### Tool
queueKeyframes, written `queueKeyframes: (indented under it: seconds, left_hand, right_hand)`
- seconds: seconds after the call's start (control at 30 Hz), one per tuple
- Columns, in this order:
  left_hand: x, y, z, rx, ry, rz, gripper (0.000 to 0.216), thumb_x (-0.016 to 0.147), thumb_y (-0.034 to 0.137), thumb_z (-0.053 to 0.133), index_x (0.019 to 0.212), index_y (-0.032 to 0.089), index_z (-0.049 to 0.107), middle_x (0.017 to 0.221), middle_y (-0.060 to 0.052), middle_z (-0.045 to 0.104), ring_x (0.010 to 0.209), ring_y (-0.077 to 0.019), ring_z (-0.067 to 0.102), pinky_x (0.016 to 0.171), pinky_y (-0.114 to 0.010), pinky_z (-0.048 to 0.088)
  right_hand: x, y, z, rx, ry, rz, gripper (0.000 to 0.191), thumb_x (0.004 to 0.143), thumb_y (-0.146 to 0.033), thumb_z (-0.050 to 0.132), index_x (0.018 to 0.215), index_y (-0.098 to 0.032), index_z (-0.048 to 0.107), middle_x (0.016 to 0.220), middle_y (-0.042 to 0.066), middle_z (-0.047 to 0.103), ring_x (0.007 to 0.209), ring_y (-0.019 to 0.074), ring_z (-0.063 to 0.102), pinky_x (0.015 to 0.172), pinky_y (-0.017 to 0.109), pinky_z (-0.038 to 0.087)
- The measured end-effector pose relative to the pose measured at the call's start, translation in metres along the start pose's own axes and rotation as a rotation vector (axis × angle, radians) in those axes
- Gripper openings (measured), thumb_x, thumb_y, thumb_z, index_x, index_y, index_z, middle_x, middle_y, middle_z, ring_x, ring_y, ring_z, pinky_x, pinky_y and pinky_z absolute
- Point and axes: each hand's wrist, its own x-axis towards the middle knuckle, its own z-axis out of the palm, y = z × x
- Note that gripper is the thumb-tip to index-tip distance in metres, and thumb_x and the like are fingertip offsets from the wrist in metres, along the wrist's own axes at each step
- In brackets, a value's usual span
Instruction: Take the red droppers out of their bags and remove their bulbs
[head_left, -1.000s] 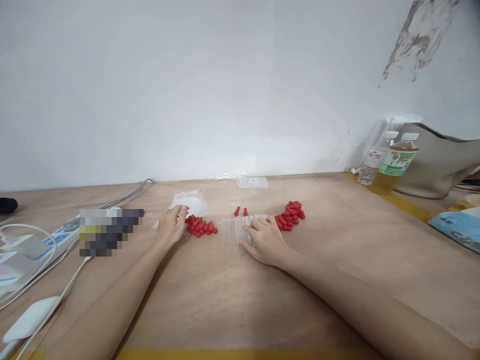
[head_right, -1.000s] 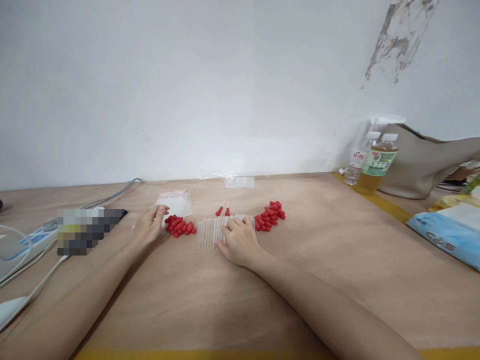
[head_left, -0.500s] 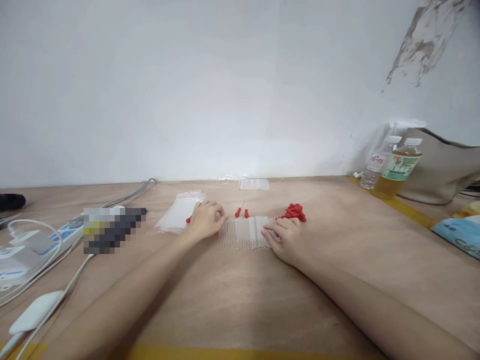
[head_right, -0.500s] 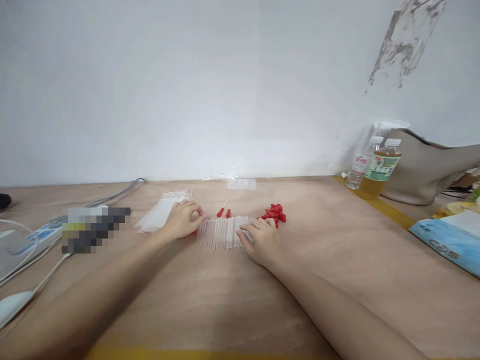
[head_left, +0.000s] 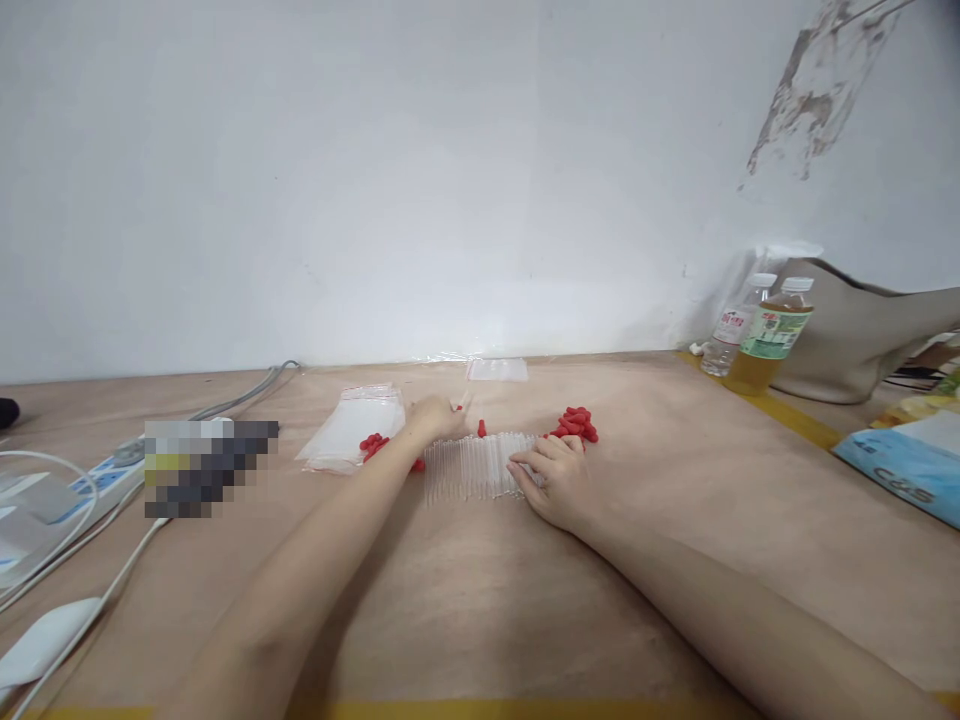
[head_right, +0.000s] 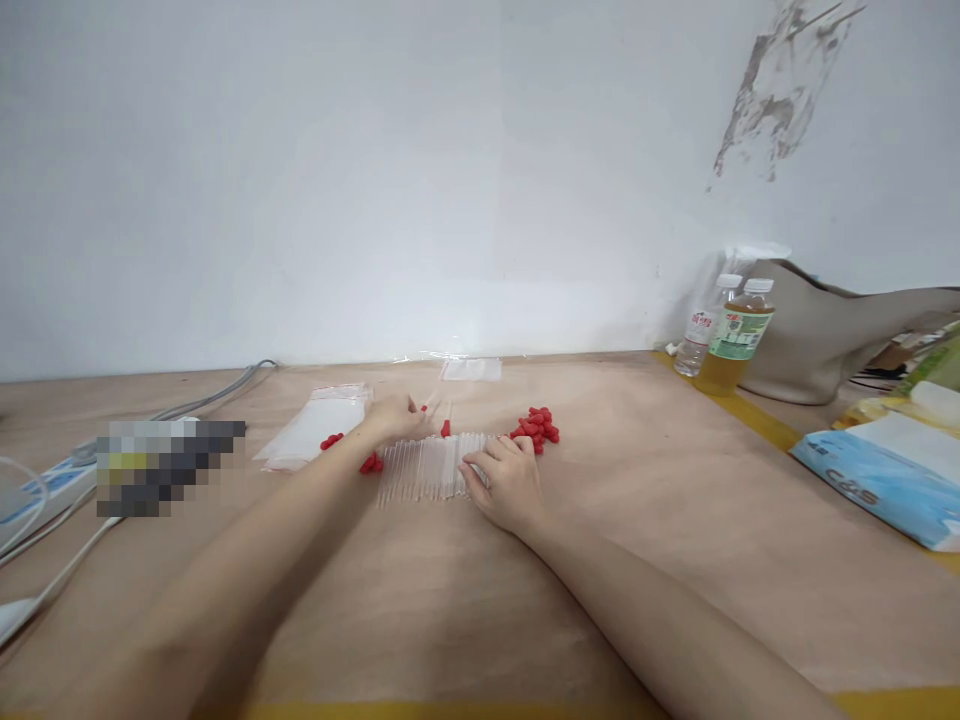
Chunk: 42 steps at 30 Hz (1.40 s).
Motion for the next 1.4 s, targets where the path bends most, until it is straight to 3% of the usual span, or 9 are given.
queueKeyframes:
  seconds: [0.13, 0.2, 0.27, 0.37, 0.47, 0.73, 0.97, 1.17, 1.4]
  left_hand:
    - [-0.045, -0.014, 0.000, -0.007, 0.223, 0.194, 0.021, 0.081, 0.033, 0.039, 0.085, 0.019, 0.055, 0.088, -0.005, 0.064, 0.089, -0.0220, 0.055, 0.087, -0.039, 0.026]
    - [-0.069, -0.025, 0.008, -0.020, 0.443, 0.473, 0.019, 0.082, 0.032, 0.041, 0.078, 0.018, 0.054, 0.081, -0.005, 0.064, 0.081, -0.0200, 0.055, 0.082, -0.038, 0.028]
    - [-0.088, -0.034, 0.018, -0.032, 0.579, 0.619, 0.014, 0.082, 0.028, 0.045, 0.075, 0.019, 0.053, 0.078, -0.003, 0.064, 0.078, -0.0181, 0.055, 0.079, -0.036, 0.029]
    - [-0.101, -0.041, 0.030, -0.058, 0.655, 0.715, 0.008, 0.080, 0.023, 0.050, 0.073, 0.019, 0.053, 0.076, 0.000, 0.065, 0.074, -0.0158, 0.055, 0.077, -0.035, 0.030]
    - [-0.101, -0.042, 0.036, -0.090, 0.649, 0.742, 0.008, 0.079, 0.023, 0.051, 0.072, 0.020, 0.053, 0.074, 0.000, 0.065, 0.072, -0.0148, 0.055, 0.076, -0.034, 0.032]
    - [-0.098, -0.038, 0.039, -0.167, 0.671, 0.790, 0.005, 0.079, 0.023, 0.054, 0.084, 0.020, 0.054, 0.075, 0.001, 0.066, 0.071, -0.0139, 0.056, 0.076, -0.033, 0.035]
    - [-0.098, -0.032, 0.039, -0.108, 0.630, 0.860, 0.024, 0.078, 0.028, 0.056, 0.101, 0.025, 0.057, 0.106, -0.003, 0.062, 0.101, -0.0205, 0.050, 0.091, -0.040, 0.031]
    - [-0.098, -0.031, 0.039, -0.086, 0.580, 0.915, 0.015, 0.080, 0.026, 0.054, 0.094, 0.024, 0.058, 0.095, 0.001, 0.065, 0.096, -0.0174, 0.051, 0.095, -0.040, 0.028]
    - [-0.101, -0.025, 0.036, -0.032, 0.465, 0.839, 0.015, 0.085, 0.024, 0.043, 0.080, 0.018, 0.055, 0.078, 0.000, 0.063, 0.087, -0.0160, 0.052, 0.093, -0.041, 0.025]
  right_hand:
    - [0.001, -0.001, 0.000, 0.021, 0.132, 0.064, 0.031, 0.078, -0.033, 0.050, 0.106, -0.019, 0.056, 0.094, 0.008, 0.052, 0.082, 0.0183, 0.048, 0.073, 0.033, 0.032]
    - [0.002, -0.003, -0.002, 0.012, 0.154, 0.052, 0.041, 0.076, -0.037, 0.052, 0.113, -0.018, 0.050, 0.105, 0.011, 0.050, 0.091, 0.0216, 0.046, 0.077, 0.035, 0.032]
    - [0.003, -0.005, -0.006, 0.002, 0.118, -0.002, 0.044, 0.076, -0.040, 0.053, 0.114, -0.019, 0.049, 0.107, 0.011, 0.050, 0.095, 0.0223, 0.046, 0.082, 0.037, 0.030]
    - [0.003, -0.007, -0.010, 0.017, -0.018, -0.126, 0.035, 0.077, -0.042, 0.053, 0.106, -0.022, 0.055, 0.099, 0.007, 0.057, 0.093, 0.0201, 0.047, 0.087, 0.040, 0.023]
    - [0.002, -0.009, -0.009, 0.016, -0.098, -0.195, 0.026, 0.079, -0.041, 0.051, 0.096, -0.024, 0.060, 0.088, 0.003, 0.060, 0.088, 0.0174, 0.049, 0.088, 0.041, 0.019]
    - [0.002, -0.009, -0.004, -0.020, -0.136, -0.210, 0.021, 0.086, -0.032, 0.044, 0.095, -0.024, 0.061, 0.072, 0.001, 0.061, 0.078, 0.0141, 0.047, 0.085, 0.038, 0.018]
    - [0.001, -0.015, -0.002, 0.011, -0.174, -0.226, 0.021, 0.086, -0.026, 0.041, 0.085, -0.020, 0.061, 0.065, 0.000, 0.058, 0.072, 0.0132, 0.045, 0.081, 0.036, 0.019]
    - [0.000, -0.020, -0.004, 0.069, -0.213, -0.237, 0.023, 0.087, -0.027, 0.040, 0.079, -0.019, 0.060, 0.063, -0.001, 0.058, 0.069, 0.0120, 0.044, 0.081, 0.035, 0.019]
    - [0.002, -0.018, 0.003, 0.150, -0.213, -0.193, 0.027, 0.087, -0.030, 0.040, 0.073, -0.018, 0.060, 0.056, -0.001, 0.055, 0.065, 0.0115, 0.040, 0.074, 0.033, 0.019]
